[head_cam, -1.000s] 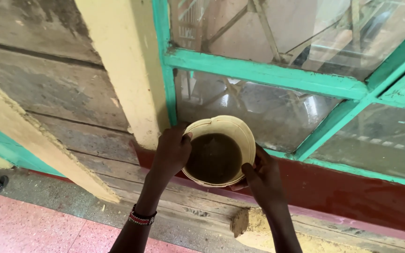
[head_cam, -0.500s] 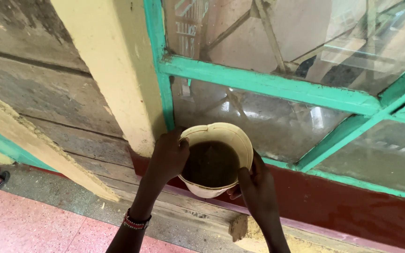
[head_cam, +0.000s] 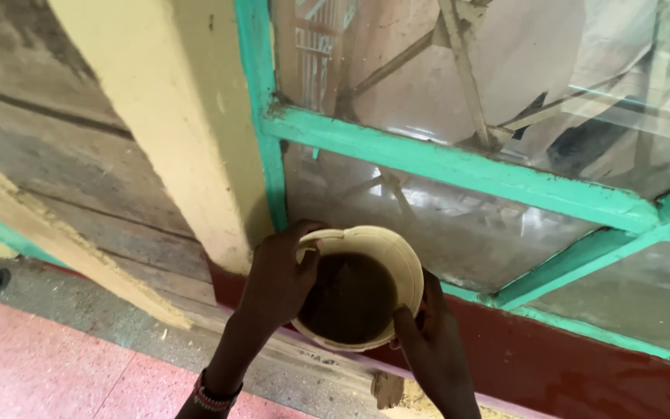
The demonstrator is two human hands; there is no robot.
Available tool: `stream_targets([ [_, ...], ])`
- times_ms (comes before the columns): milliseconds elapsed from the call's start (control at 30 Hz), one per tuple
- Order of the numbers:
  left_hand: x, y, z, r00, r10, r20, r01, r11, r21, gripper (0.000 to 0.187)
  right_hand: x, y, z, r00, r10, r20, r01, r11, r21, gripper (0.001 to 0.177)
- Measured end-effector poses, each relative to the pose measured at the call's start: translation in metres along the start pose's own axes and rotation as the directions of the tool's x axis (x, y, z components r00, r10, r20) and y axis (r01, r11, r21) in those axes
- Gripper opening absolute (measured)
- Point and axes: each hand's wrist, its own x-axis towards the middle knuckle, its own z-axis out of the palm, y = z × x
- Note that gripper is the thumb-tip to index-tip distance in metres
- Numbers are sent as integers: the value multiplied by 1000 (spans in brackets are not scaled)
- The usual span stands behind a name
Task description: Cleaning a window frame and glass with a wet cloth.
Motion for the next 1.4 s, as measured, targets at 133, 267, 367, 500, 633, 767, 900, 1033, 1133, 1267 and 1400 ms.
stream_targets([
  [133,7,4,-1,997,-26,70,23,999,49,30,4,21,-2,996,-83,-26,83,997,-1,65],
  [267,13,12,-3,995,93,47,-93,996,-16,32,5,14,-1,985,-162,-56,152,978,-142,63],
  [367,14,19,-7,970,235,58,-238,970,47,29,1,-9,5,964,-235,-125,166,898,-408,62],
  [500,14,30,-16,892,441,96,-447,893,57,25,1,-53,22,804,-584,-113,288,549,-785,49],
  [633,16,18,-18,895,336,292,-355,935,12,19,5,-16,28,864,-501,50,361,547,-756,38],
  [767,7,-10,-19,699,500,510,-641,755,137,43,-25,37,40,906,-392,158,372,560,-740,37],
  [900,3,-25,-15,639,417,646,-598,798,76,20,-15,55,46,912,-309,269,403,561,-724,36],
  [1033,14,-26,28,453,-51,890,-555,765,326,13,17,33,46,896,-204,395,436,574,-693,35],
  [1133,9,-54,42,414,136,900,-592,791,152,6,37,9,45,862,-114,494,457,597,-659,34],
  [1267,20,-33,28,498,137,856,-465,875,131,30,68,-19,31,795,-10,607,478,626,-616,33],
  [1400,36,5,-3,721,461,517,-469,874,-127,56,92,-27,3,713,72,698,490,661,-568,32],
])
